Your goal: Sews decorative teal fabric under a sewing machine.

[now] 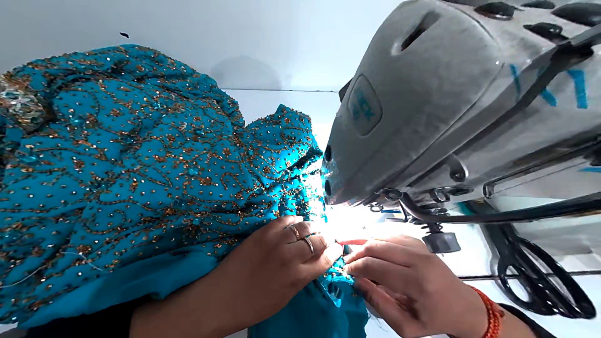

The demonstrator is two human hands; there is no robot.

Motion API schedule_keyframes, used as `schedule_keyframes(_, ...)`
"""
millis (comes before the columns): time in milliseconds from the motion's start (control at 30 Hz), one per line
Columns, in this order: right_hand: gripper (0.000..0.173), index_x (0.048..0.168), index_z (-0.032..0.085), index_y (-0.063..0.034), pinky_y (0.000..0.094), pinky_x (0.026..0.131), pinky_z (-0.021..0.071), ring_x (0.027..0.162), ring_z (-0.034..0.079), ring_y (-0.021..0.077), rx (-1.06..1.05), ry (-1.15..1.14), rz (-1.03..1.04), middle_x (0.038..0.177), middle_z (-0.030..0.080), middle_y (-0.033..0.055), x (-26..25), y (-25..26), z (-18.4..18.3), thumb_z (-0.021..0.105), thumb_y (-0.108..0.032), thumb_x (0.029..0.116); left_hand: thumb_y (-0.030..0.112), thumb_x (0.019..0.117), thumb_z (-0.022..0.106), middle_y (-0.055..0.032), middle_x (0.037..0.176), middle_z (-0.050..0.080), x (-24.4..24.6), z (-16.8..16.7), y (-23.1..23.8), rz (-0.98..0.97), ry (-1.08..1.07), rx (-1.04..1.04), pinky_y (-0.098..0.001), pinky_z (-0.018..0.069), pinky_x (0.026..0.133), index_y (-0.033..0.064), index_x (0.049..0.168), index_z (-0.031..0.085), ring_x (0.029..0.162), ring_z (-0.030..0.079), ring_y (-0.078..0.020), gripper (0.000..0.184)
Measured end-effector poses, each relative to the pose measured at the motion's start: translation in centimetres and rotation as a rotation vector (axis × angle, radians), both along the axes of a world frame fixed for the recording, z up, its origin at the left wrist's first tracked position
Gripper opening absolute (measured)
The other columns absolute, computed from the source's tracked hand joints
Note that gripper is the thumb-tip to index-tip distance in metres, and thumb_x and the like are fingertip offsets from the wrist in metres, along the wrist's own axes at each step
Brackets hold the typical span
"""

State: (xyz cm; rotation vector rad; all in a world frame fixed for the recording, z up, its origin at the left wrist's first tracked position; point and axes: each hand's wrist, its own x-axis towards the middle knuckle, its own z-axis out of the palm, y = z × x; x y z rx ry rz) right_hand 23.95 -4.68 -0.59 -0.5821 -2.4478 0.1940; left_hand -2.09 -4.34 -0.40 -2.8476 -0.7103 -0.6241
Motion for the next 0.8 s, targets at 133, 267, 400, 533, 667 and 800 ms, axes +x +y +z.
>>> schedule_keyframes(133, 0.028, 0.095, 0.068, -0.0118, 0.025, 0.067, 0.0525, 0.081, 0.068, 0.0121, 0.048, -0.026, -0.014, 0.088, 0.071, 0.0032, -0.4, 0.0, 0.1, 0.043, -0.023, 0.1039, 0.002, 0.0997, 0.046, 0.0009, 0.118, 0.072, -0.5, 0.0, 0.4, -0.02, 0.026, 0.015, -0.0312, 0.0546, 0.093, 0.0186, 0.124, 0.071, 0.112, 0.067, -0.0178, 0.039)
schedule_keyframes(267, 0.026, 0.1, 0.065, -0.0112, 0.0252, 0.061, 0.0498, 0.075, 0.065, 0.0135, 0.069, -0.057, -0.027, 0.088, 0.068, 0.0042, -0.7, 0.0, 0.2, 0.042, -0.021, 0.1061, 0.002, 0.0992, 0.045, 0.0001, 0.119, 0.072, -1.0, 0.1, 0.8, -0.049, 0.037, 0.008, -0.0301, 0.0532, 0.098, 0.0186, 0.127, 0.07, 0.113, 0.067, -0.0171, 0.041)
schedule_keyframes(400, 0.025, 0.1, 0.065, -0.0116, 0.0249, 0.059, 0.0492, 0.073, 0.065, 0.013, 0.078, -0.061, -0.029, 0.087, 0.069, 0.0035, -0.8, 0.1, 0.2, 0.042, -0.021, 0.106, 0.002, 0.0995, 0.046, -0.0008, 0.118, 0.072, -1.0, 0.1, 0.9, -0.052, 0.027, -0.009, -0.0308, 0.0538, 0.097, 0.0193, 0.126, 0.07, 0.113, 0.068, -0.0182, 0.04)
schedule_keyframes(533, 0.025, 0.101, 0.066, -0.0114, 0.0253, 0.06, 0.0493, 0.074, 0.065, 0.0133, 0.083, -0.057, -0.024, 0.089, 0.069, 0.0038, -0.9, 0.1, 0.1, 0.043, -0.021, 0.1066, 0.004, 0.097, 0.047, -0.0036, 0.121, 0.071, -1.2, 0.0, 1.1, -0.027, 0.033, -0.012, -0.0322, 0.0561, 0.093, 0.0237, 0.124, 0.071, 0.112, 0.069, -0.0203, 0.041)
schedule_keyframes(667, 0.025, 0.101, 0.065, -0.0111, 0.0252, 0.062, 0.0503, 0.077, 0.066, 0.0139, 0.076, -0.064, -0.02, 0.091, 0.069, 0.0044, -1.0, 0.1, 0.1, 0.043, -0.02, 0.1068, 0.006, 0.0947, 0.048, -0.0072, 0.115, 0.073, -1.2, 0.1, 1.2, -0.008, 0.049, -0.023, -0.0345, 0.0571, 0.091, 0.0264, 0.122, 0.072, 0.111, 0.07, -0.0234, 0.042)
schedule_keyframes(800, 0.025, 0.101, 0.066, -0.0104, 0.025, 0.063, 0.0508, 0.078, 0.066, 0.0141, 0.069, -0.061, -0.021, 0.091, 0.069, 0.005, -1.0, 0.1, 0.1, 0.043, -0.019, 0.1069, 0.005, 0.0942, 0.048, -0.0079, 0.116, 0.073, -1.3, 0.1, 1.3, -0.002, 0.04, -0.037, -0.0361, 0.0572, 0.091, 0.0261, 0.12, 0.073, 0.111, 0.07, -0.0245, 0.042)
